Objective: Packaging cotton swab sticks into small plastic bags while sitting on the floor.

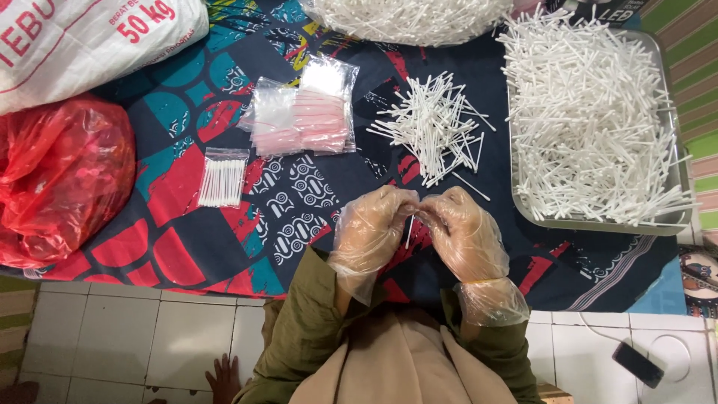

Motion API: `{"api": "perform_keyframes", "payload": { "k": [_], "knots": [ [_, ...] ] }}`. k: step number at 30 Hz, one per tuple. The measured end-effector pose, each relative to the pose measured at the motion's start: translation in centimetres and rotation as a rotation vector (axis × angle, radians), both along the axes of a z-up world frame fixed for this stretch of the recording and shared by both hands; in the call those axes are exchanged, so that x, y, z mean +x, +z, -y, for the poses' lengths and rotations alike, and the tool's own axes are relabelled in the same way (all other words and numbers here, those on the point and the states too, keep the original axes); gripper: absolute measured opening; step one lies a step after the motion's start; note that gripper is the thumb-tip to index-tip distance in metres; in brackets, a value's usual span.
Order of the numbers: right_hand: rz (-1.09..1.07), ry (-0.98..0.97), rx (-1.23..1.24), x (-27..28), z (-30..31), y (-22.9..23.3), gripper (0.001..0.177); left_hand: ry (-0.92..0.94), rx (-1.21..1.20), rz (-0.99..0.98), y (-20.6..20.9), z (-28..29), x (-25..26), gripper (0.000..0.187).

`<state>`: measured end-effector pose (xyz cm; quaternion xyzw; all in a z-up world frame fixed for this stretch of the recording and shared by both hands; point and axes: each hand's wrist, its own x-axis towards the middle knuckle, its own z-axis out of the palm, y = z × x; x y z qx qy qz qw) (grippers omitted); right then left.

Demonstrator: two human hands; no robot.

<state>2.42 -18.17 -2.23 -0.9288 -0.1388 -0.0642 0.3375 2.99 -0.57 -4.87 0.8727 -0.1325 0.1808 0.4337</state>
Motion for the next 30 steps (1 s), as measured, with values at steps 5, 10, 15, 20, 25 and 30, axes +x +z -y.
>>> {"api": "perform_keyframes", "payload": {
  "k": [5,10,15,20,25,30],
  "knots": [
    [-0.118,-0.117,-0.047,0.0,0.7,-1.9,0.008,0.072,0.073,-0.323,0.7,-0.2,-1.0,0.014],
    [-0.304,-0.185,-0.138,0.2,1.0,-3.4,0.009,0.065,0.397,-0.456,-2.3,-0.1,-1.4,0.013],
    [-0.535,-0.263,-0.229,0.0,-0.4,-2.1,0.022,0.046,0.445,-0.342,-4.4,1.0,-1.8,0.015],
    [-0.61,-0.247,-0.232,0.1,-0.8,-1.6,0.028,0.083,0.492,-0.243,-3.5,1.8,-2.2,0.013],
    [-0.535,-0.28,-0.232,1.1,1.1,-0.7,0.03,0.239,0.563,-0.137,-3.4,3.1,-0.8,0.015],
    [-0.452,-0.427,-0.166,2.6,3.4,-2.3,0.038,0.273,0.567,-0.123,-2.5,6.2,2.6,0.018]
  ]
}}
